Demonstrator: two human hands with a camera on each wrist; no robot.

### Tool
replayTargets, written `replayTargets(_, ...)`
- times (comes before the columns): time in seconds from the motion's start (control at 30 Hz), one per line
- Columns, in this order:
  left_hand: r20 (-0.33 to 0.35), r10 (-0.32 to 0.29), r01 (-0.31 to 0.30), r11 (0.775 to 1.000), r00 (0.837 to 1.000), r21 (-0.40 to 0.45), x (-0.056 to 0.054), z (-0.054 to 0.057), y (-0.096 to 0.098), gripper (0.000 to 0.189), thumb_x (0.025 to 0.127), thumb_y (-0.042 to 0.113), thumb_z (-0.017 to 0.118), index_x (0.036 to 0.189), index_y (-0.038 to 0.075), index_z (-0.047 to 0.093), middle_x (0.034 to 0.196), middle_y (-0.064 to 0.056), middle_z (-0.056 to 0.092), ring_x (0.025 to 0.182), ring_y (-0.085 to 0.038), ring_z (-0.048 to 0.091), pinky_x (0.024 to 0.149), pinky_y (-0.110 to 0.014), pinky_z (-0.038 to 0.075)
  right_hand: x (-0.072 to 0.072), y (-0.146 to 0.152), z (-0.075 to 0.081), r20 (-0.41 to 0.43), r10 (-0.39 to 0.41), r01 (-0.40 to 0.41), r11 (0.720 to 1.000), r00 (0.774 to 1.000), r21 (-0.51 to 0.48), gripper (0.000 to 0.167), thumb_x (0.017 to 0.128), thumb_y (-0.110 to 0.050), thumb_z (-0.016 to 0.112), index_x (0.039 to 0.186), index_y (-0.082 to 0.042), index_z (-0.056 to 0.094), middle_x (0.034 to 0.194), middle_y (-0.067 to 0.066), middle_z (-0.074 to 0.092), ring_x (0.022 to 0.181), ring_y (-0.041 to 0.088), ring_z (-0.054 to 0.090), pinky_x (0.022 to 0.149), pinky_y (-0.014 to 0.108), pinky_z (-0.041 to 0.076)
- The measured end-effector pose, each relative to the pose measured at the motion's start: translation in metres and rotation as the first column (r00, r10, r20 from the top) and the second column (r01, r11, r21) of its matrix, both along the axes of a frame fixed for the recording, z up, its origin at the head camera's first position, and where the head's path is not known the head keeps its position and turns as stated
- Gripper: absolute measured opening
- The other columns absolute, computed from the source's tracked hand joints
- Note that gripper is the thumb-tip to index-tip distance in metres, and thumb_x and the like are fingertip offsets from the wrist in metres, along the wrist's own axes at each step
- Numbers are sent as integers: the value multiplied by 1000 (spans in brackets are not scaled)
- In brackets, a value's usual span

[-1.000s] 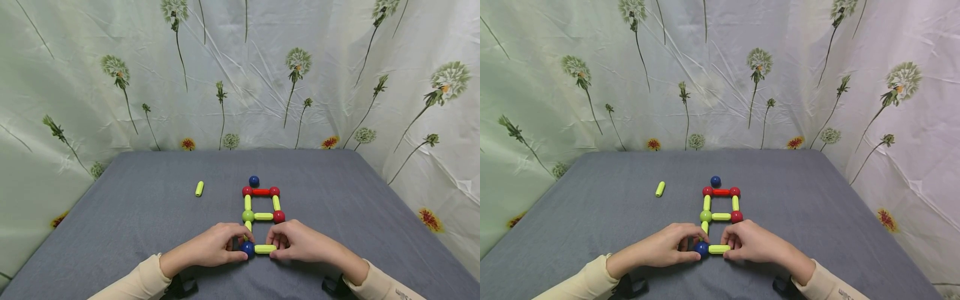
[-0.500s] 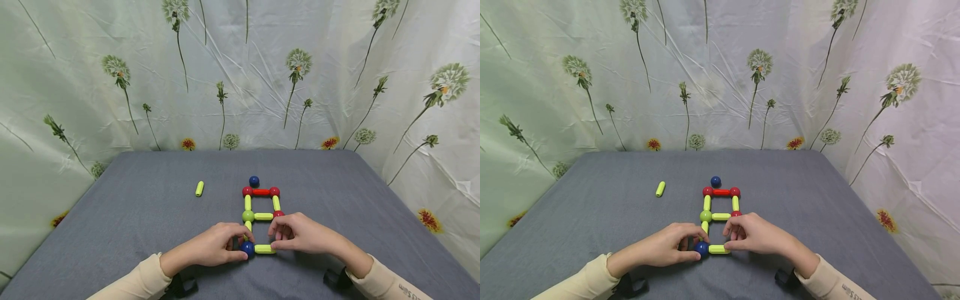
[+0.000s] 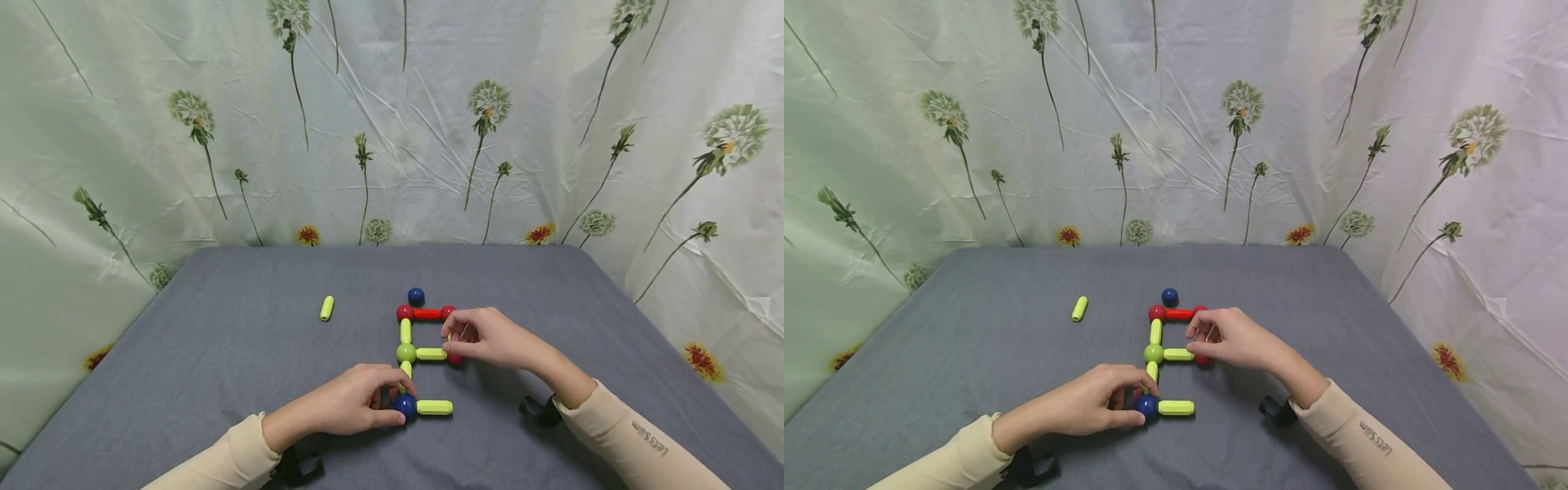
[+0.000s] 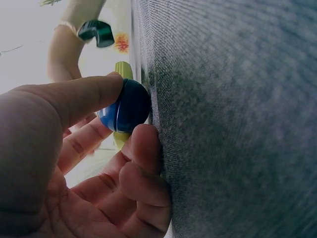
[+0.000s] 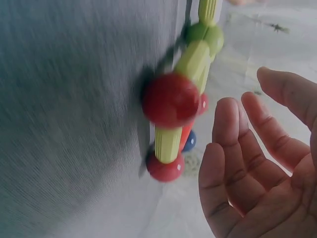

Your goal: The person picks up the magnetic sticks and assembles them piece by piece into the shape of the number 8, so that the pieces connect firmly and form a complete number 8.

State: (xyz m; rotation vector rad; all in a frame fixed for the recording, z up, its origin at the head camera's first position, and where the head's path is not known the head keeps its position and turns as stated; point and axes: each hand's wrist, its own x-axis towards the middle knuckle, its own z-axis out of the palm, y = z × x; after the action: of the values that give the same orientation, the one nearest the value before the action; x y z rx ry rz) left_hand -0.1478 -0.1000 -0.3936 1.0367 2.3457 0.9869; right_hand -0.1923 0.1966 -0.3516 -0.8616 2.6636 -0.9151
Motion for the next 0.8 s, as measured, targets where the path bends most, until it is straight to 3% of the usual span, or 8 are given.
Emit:
replayTargets(0.33, 31, 6, -6, 1000, 999, -19, -1, 1, 1, 27, 95, 33, 78, 120, 31, 67, 103, 11, 63, 71, 1, 56, 67, -19, 51, -43, -2, 1, -55, -112, 113, 993, 992, 33, 26, 96, -24, 76, 116, -9, 69, 94, 1, 71, 82, 14, 66, 78, 30, 55)
replayTargets(0.8, 39, 7, -7, 1000, 999, -10, -2, 0, 1, 28, 95, 34, 78, 121, 31, 68, 103, 11, 63, 71, 1, 56, 67, -19, 51, -87, -19, 6, -27, -109, 112, 981, 994, 159, 36, 98, -24, 74, 130, -9, 66, 103, 8, 76, 93, 21, 72, 83, 39, 59)
